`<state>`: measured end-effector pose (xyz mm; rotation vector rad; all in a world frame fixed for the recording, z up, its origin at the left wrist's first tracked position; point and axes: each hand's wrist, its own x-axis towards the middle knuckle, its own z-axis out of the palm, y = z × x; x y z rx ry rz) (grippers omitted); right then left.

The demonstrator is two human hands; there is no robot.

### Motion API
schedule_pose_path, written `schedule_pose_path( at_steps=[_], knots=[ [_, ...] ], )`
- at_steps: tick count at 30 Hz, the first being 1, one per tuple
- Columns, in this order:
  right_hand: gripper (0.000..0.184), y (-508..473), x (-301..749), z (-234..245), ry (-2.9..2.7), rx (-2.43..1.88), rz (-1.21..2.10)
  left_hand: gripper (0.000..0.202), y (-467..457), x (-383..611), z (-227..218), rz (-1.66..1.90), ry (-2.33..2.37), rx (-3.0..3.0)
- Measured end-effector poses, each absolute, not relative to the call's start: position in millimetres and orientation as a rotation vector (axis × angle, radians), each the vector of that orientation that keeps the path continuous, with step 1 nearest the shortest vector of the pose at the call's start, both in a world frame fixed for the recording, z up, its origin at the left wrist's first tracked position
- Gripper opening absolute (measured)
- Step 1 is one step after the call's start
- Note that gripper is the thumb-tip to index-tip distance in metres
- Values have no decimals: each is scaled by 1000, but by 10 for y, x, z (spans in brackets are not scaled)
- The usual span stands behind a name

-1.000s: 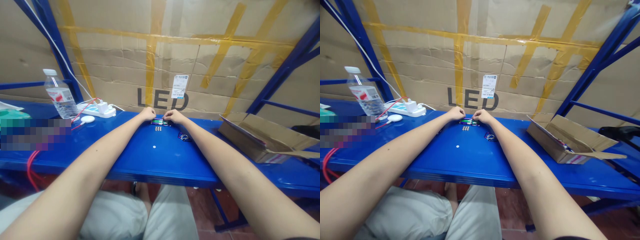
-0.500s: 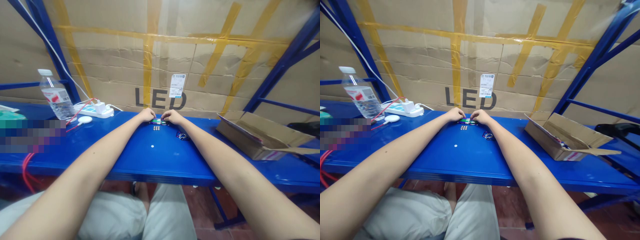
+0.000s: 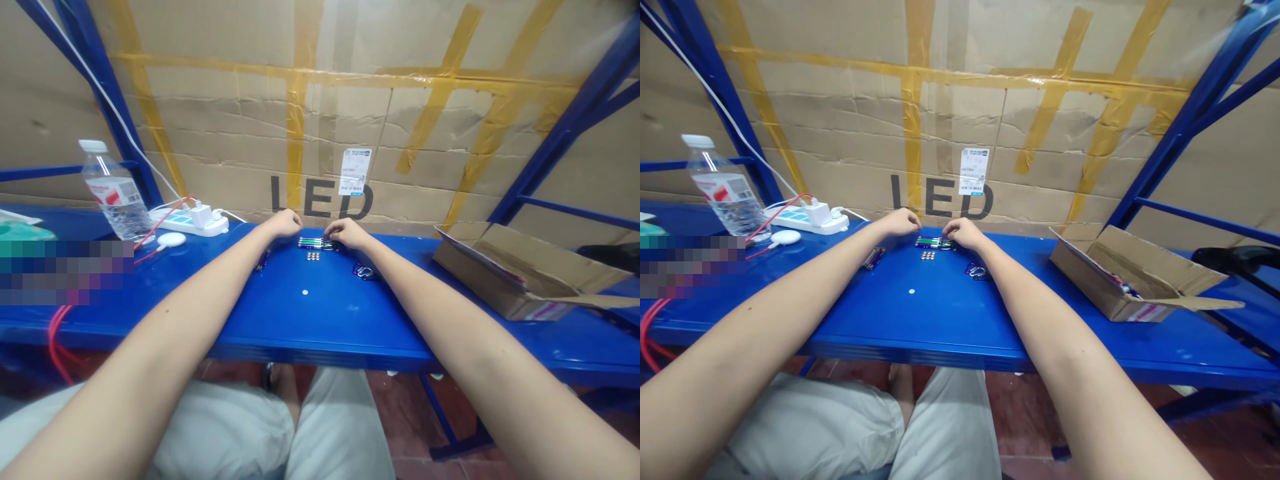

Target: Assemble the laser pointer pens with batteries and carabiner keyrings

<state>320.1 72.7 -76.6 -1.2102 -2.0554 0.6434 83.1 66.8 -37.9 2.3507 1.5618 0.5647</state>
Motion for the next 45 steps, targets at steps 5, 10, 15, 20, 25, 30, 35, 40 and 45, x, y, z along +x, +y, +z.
schedule_pose_path(
  at_steps=[5,10,15,20,25,30,35,40,45],
  knots=[
    [21,598,3248,-629,-1990,-1222,471,27,450,402,1,81,1638,2423],
    [24,235,3177,-535,-2140,-1156,332,31,277,136,138,-193,1647,2356],
    [24,-92,3016,-513,-2309,-1081,169,39,263,164,65,-125,1564,2447],
    [28,-253,2849,-477,-2393,-992,48,30,282,280,-77,-117,1527,2474],
    [28,-341,2779,-475,-2437,-911,-1,25,325,300,-163,-102,1504,2441],
    [27,-284,2817,-494,-2427,-950,13,20,335,426,-248,106,1329,2444],
    [27,-224,2858,-498,-2404,-1008,14,22,270,558,-229,92,1228,2457],
    [24,-256,2856,-483,-2398,-1030,20,26,225,380,-57,122,1316,2461],
    [25,-265,2847,-485,-2401,-1017,31,31,172,247,24,-124,1381,2404]
  ],
)
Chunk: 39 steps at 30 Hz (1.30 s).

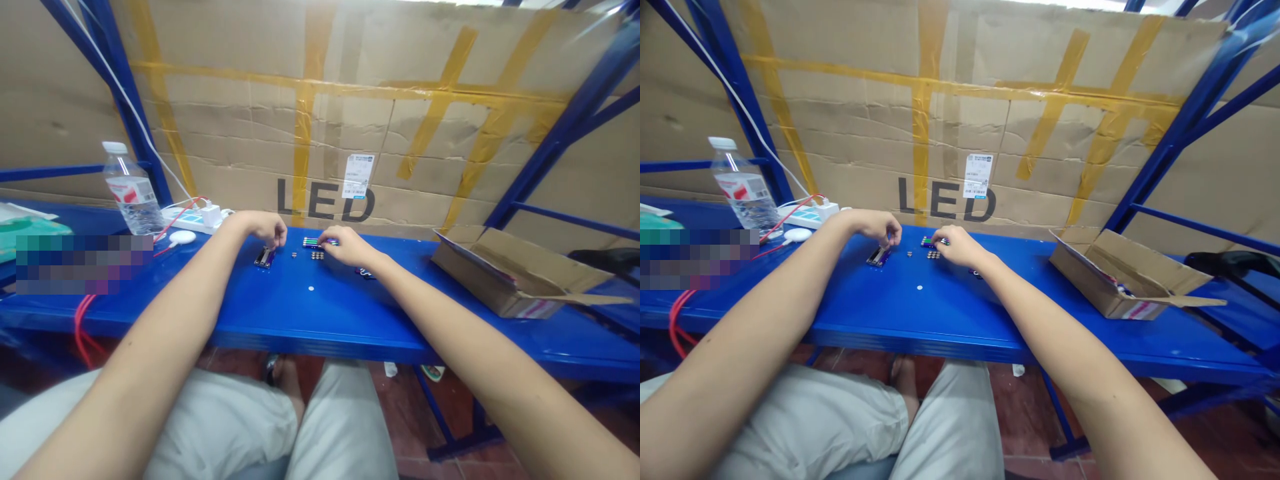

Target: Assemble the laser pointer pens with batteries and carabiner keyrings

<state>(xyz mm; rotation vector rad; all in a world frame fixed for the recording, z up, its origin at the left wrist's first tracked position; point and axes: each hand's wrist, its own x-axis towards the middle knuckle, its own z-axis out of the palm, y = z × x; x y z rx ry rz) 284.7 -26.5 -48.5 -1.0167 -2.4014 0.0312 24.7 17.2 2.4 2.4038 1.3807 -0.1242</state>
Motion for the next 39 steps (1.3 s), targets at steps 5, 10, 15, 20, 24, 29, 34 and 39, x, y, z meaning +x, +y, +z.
schedule_pose_path(
  at_steps=[5,10,15,20,24,29,34,39],
  knots=[
    [27,-251,2843,-495,-2404,-1013,37,30,141,309,-4,-229,1390,2413],
    [26,-243,2850,-498,-2412,-1001,48,23,134,353,-46,-114,1351,2438],
    [26,-228,2861,-499,-2405,-998,53,27,145,368,-66,-83,1347,2422],
    [26,-225,2857,-502,-2407,-996,48,26,145,388,-65,-146,1397,2423],
    [25,-223,2853,-498,-2409,-1004,39,24,86,485,-73,-177,1448,2435],
    [24,-206,2880,-483,-2372,-1044,33,18,5,614,-67,-275,1504,2449],
    [23,-200,2886,-446,-2218,-1085,210,16,-28,558,36,-28,1402,2443],
    [19,-299,2832,-365,-2073,-1020,824,25,-124,694,70,787,1081,2379]
  ],
)
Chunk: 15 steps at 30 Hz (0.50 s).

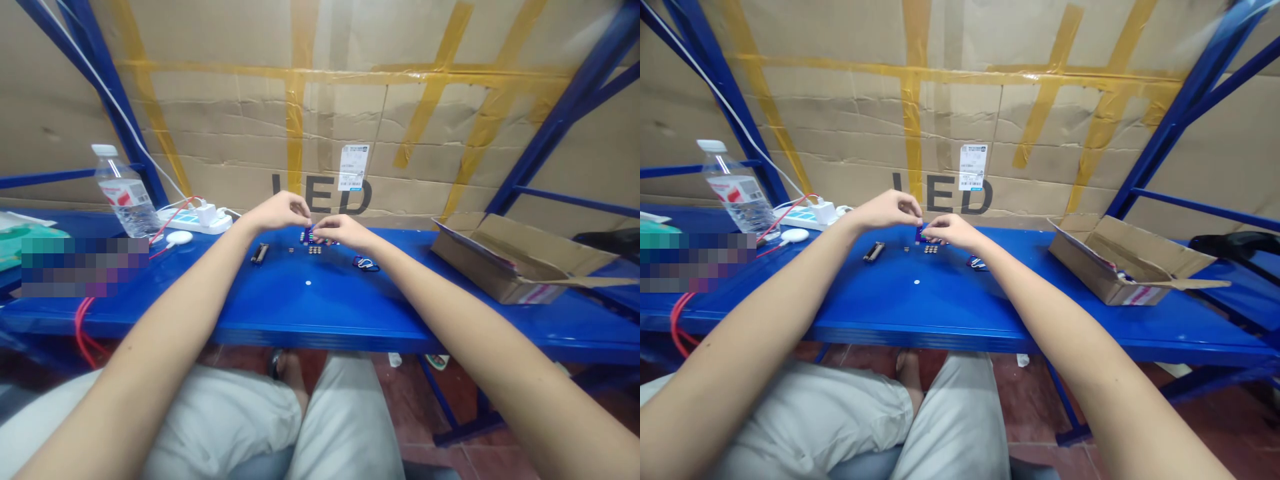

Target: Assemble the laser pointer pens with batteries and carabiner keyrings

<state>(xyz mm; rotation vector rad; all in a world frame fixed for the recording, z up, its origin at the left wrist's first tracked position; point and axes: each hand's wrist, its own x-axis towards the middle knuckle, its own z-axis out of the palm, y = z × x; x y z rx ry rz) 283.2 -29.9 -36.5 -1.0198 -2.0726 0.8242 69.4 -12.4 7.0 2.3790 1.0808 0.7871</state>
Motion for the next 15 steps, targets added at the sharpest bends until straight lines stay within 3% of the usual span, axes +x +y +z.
schedule_pose_path(
  at_steps=[3,7,10,15],
  knots=[
    [19,-337,2817,-342,-2035,-961,1005,22,-154,868,-17,1052,1005,2348],
    [8,-272,2887,-352,-2057,-1045,980,16,-107,972,-171,1158,1133,2428],
    [14,-165,2995,-375,-1967,-1171,910,17,-79,964,-264,898,1215,2601],
    [23,-16,3148,-415,-1886,-1303,773,38,-119,996,-354,353,1069,2779]
  ],
)
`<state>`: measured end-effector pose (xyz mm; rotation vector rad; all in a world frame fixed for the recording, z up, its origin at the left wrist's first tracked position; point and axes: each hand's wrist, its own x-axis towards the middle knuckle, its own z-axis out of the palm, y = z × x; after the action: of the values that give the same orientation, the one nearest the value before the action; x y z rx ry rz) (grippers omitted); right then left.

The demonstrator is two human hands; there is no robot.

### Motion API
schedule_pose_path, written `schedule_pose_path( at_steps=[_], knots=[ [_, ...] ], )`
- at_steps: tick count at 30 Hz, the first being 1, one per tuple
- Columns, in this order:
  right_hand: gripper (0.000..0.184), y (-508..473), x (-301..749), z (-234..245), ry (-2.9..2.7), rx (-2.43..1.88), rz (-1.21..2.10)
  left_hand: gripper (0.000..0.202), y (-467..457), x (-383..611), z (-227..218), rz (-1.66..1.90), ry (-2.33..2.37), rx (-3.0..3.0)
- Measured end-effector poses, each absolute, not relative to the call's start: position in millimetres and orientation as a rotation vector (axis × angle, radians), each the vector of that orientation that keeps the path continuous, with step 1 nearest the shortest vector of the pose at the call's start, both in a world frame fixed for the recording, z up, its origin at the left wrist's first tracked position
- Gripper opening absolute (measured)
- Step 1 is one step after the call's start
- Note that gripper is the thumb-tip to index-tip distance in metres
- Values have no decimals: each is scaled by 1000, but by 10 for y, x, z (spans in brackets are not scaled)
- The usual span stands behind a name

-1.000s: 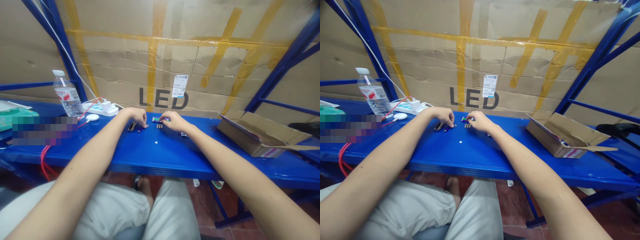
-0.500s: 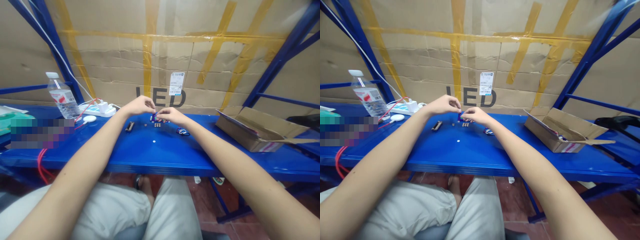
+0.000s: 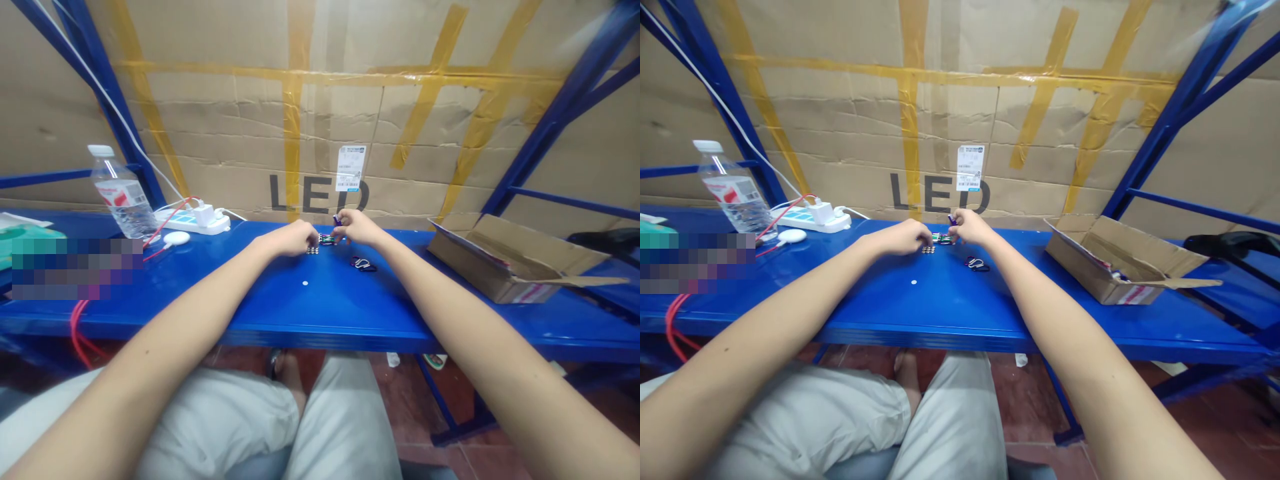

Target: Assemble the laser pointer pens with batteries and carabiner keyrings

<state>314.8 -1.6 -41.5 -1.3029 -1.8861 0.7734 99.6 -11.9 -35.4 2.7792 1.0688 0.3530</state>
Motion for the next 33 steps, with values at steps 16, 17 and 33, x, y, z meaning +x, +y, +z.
schedule_pose_path(
  at_steps=[16,17,33],
  knots=[
    [14,61,3147,-495,-1968,-1344,635,24,-102,1000,-367,253,1279,2714],
    [14,56,3142,-494,-1964,-1344,643,23,-104,999,-367,250,1287,2715],
    [18,-106,3116,-337,-2051,-979,993,16,-84,864,-289,228,1076,2597]
  ],
)
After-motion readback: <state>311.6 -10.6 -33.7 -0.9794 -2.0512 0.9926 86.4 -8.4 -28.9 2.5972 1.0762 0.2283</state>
